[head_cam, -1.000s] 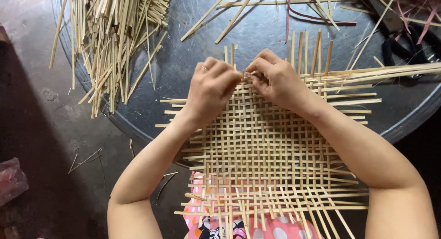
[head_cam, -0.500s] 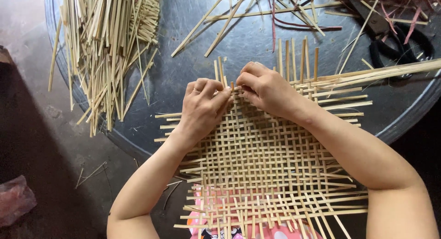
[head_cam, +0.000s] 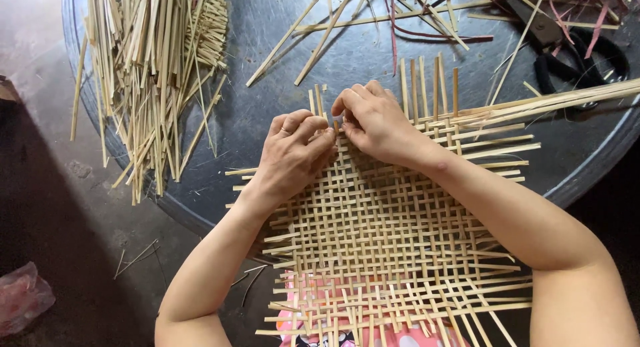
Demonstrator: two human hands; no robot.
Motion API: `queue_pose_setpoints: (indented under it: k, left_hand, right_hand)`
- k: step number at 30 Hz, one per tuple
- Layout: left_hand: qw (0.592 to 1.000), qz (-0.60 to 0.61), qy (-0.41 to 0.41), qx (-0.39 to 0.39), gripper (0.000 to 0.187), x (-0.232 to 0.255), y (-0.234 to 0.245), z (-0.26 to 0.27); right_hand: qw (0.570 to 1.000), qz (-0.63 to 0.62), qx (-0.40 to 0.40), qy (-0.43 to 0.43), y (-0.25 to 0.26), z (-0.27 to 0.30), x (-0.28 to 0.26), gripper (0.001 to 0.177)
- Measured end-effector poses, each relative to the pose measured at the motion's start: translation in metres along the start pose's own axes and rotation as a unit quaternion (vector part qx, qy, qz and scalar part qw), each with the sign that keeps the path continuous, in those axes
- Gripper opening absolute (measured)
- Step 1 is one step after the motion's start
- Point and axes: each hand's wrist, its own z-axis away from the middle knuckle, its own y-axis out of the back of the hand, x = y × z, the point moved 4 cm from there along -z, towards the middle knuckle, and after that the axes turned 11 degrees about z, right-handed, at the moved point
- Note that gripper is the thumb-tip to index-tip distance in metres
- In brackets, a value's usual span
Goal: Weaving a square base for a basket by interlacing thin bamboo strips on a flat surface.
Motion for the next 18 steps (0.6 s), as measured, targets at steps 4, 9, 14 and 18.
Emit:
queue_pose_setpoints:
  k: [4, 9, 14, 18]
  left_hand:
    - [1.0, 0.016, 0.016, -0.008, 0.011, -0.002, 0.001, 0.002]
    - [0.999, 0.024, 0.031, -0.014, 0.013, -0.001, 0.0, 0.002]
    - [1.0, 0.017, 0.02, -0.004, 0.014, 0.0, -0.003, 0.006]
    - [1.0, 0.001, 0.013, 0.005, 0.015, 0.002, -0.002, 0.007]
  right_hand:
    - [1.0, 0.007, 0.003, 0.008, -0.001, 0.001, 0.002, 0.019]
    - [0.976, 0.16, 0.088, 0.122, -0.001, 0.01, -0.008, 0.006]
    - [0.937, 0.239, 0.148, 0.209, 0.018, 0.017, -0.031, 0.006]
    - [0.927, 0.238, 0.126, 0.261, 0.03, 0.02, -0.042, 0.007]
